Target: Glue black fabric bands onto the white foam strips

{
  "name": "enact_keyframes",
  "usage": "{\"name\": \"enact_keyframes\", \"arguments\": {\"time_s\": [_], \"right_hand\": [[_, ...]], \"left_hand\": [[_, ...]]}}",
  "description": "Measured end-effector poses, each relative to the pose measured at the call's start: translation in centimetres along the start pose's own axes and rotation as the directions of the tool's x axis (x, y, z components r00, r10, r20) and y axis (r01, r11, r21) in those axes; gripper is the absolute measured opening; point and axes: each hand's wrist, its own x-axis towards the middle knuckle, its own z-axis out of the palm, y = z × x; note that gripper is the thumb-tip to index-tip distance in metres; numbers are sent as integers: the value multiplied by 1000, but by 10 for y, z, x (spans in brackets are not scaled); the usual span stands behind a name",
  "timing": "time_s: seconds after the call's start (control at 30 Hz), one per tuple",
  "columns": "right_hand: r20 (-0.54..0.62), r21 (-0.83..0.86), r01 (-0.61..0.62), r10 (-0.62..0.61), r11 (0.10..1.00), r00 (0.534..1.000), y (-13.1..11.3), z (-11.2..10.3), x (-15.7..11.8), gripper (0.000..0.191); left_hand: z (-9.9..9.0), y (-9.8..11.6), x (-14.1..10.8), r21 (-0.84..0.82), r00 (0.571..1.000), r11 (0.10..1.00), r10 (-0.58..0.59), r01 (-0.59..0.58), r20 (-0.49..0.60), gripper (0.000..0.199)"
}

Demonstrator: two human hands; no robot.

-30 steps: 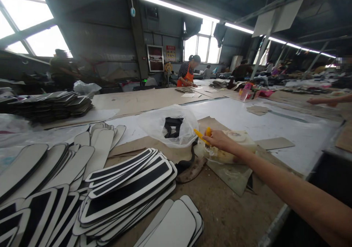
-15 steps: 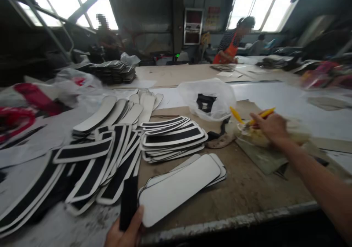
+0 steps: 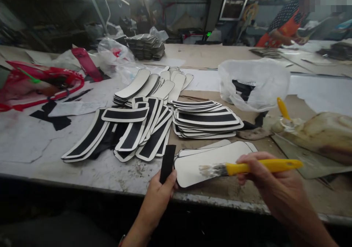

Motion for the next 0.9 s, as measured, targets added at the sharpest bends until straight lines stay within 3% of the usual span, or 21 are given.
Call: {"name": "enact_keyframes", "arguments": {"time_s": [0.1,0.27,0.53,0.73,0.9], "right_hand": [[117,152,-87,70,985,991,-14,51,-3,20],[106,41,-103,98,994,989,-15,62,2,23],[7,-300,53,-53,953,999,-10,32,4,21],[-65,-574,188,-273,797,960,-14,-7,9,17],[-51,-667,274,-409,693,911,-17,-25,12,14]], "left_hand": [[-3,-5,1,-10,1000,1000,0,0,30,37],[-6,-12,2,-15,999,1000,12,-12,50,36],[-6,-19,5,37,999,999,39,-39,-4,37],[-1,-21,5,56,995,998,-5,10,-102,44],[-1,-23,6,75,992,997,-24,34,-122,44]]}}
